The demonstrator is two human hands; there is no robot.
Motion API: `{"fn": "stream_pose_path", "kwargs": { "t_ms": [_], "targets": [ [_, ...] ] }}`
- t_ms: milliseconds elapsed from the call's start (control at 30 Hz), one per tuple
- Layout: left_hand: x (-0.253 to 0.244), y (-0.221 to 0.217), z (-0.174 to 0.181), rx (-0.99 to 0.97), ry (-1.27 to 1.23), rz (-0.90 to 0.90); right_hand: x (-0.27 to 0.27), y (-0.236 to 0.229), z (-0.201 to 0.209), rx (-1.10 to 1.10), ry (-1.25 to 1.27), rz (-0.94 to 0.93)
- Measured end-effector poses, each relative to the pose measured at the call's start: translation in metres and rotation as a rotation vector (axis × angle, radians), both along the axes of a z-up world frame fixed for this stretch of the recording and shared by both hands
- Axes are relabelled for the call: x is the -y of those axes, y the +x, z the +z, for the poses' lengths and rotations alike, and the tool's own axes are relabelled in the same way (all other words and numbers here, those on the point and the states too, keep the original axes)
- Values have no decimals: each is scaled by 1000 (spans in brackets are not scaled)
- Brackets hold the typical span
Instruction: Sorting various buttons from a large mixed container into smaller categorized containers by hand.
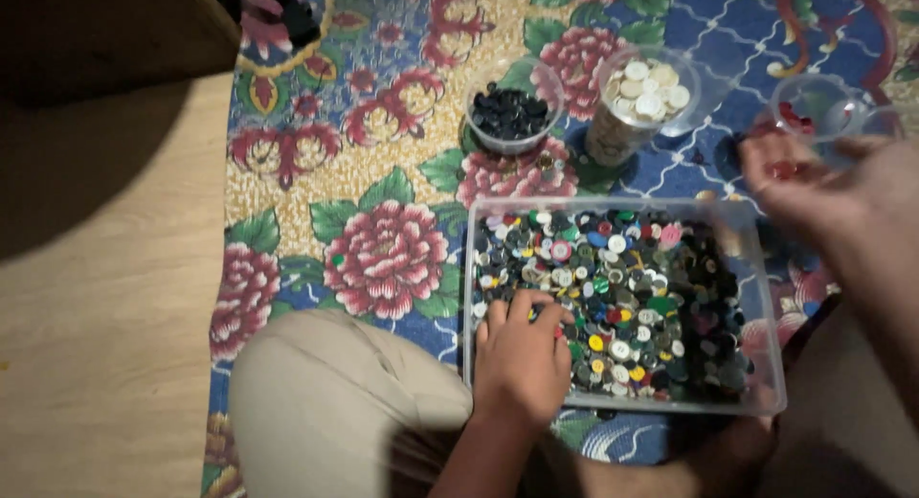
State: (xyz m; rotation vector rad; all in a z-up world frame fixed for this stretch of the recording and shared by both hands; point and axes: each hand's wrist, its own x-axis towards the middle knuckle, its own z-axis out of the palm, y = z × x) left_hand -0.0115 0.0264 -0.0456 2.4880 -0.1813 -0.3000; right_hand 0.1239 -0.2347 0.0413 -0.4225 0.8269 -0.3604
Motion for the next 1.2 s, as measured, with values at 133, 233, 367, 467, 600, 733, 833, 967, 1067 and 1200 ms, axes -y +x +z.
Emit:
{"fn": "stream_pose_path", "kwargs": {
  "t_ms": [133,233,367,467,600,733,833,967,1067,1200],
  "targets": [
    [2,-1,-10,55,-8,-1,60,38,-30,151,119,-153],
    [7,1,-14,120,0,-6,69,37,-25,365,119,-84],
    [8,1,-15,148,6,5,61,29,-11,532,95,73],
    [7,1,-15,129,9,6,64,20,-18,574,53,145],
    [5,0,-11,95,-24,-4,75,-3,-40,620,-114,315],
    [6,0,-11,94,10,-9,-3,-61,-7,322,-436,420],
    [7,1,-10,36,45,4,-43,-100,-29,-617,-738,669],
    [3,-3,-10,65,0,10,-69,-131,-88,-691,-1154,1164],
    [2,-5,-8,65,-16,13,-81,-129,-95,-543,-1161,1196],
    [1,-7,-5,54,-35,70,-81,-129,-72,-421,-1136,1261]
  ]
}}
